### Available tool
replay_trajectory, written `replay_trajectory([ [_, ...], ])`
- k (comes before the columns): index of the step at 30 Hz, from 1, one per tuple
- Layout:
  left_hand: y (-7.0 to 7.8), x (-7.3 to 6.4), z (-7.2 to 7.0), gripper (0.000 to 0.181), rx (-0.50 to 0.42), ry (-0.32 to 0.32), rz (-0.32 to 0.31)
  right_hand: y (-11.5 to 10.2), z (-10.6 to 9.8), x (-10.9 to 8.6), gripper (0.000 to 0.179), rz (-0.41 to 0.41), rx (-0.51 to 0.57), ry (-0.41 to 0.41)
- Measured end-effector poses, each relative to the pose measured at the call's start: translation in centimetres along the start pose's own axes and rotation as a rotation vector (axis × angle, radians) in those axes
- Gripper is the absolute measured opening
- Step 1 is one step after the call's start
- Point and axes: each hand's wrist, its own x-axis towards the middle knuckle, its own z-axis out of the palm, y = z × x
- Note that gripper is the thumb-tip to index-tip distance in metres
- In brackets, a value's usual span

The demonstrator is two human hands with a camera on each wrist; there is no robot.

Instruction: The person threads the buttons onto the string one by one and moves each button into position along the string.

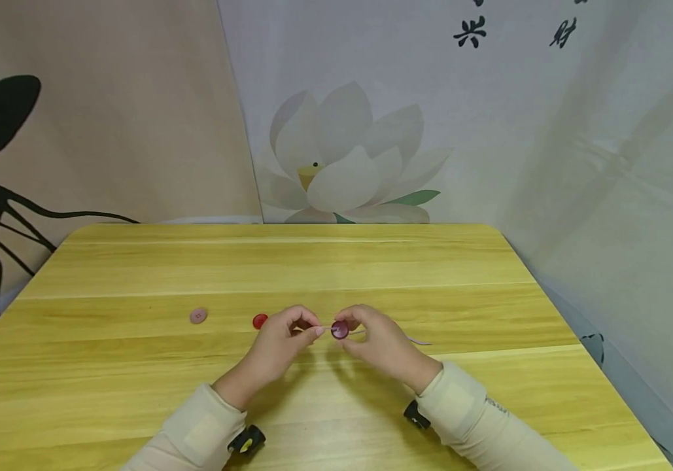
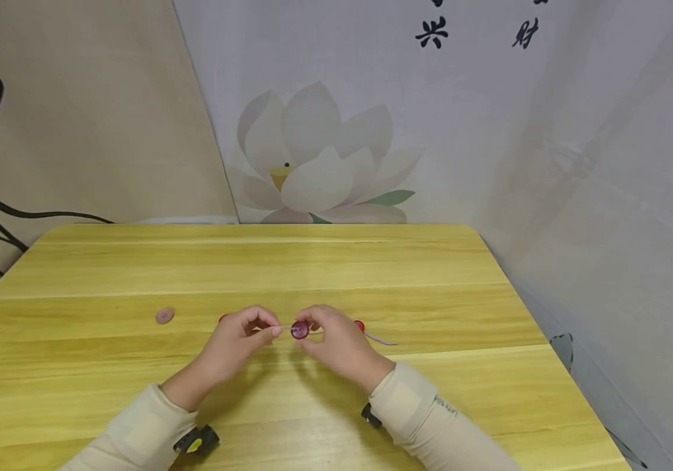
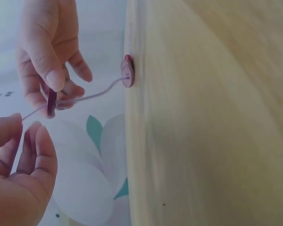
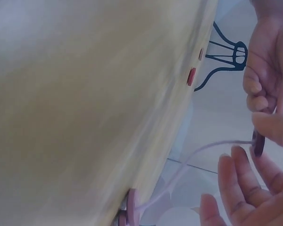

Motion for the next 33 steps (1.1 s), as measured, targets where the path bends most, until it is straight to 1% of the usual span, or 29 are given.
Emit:
replay_trajectory([
  [17,-0.1,0.0,-0.4,0.004,-0.005,0.009,-0.01,0.6,-0.7,0.0,0.026,0.009,-0.094,-0.031],
  [20,-0.1,0.0,-0.5,0.004,-0.005,0.008,-0.01,0.8,-0.9,0.0,0.025,-0.005,-0.117,-0.045],
  [29,0.0,0.0,-0.5,0.004,-0.009,0.007,-0.012,1.6,-1.4,0.0,0.023,-0.093,-0.197,-0.071],
  [33,0.0,0.0,-0.5,0.003,-0.01,0.008,-0.017,2.0,-1.5,0.1,0.022,-0.081,-0.208,-0.091],
])
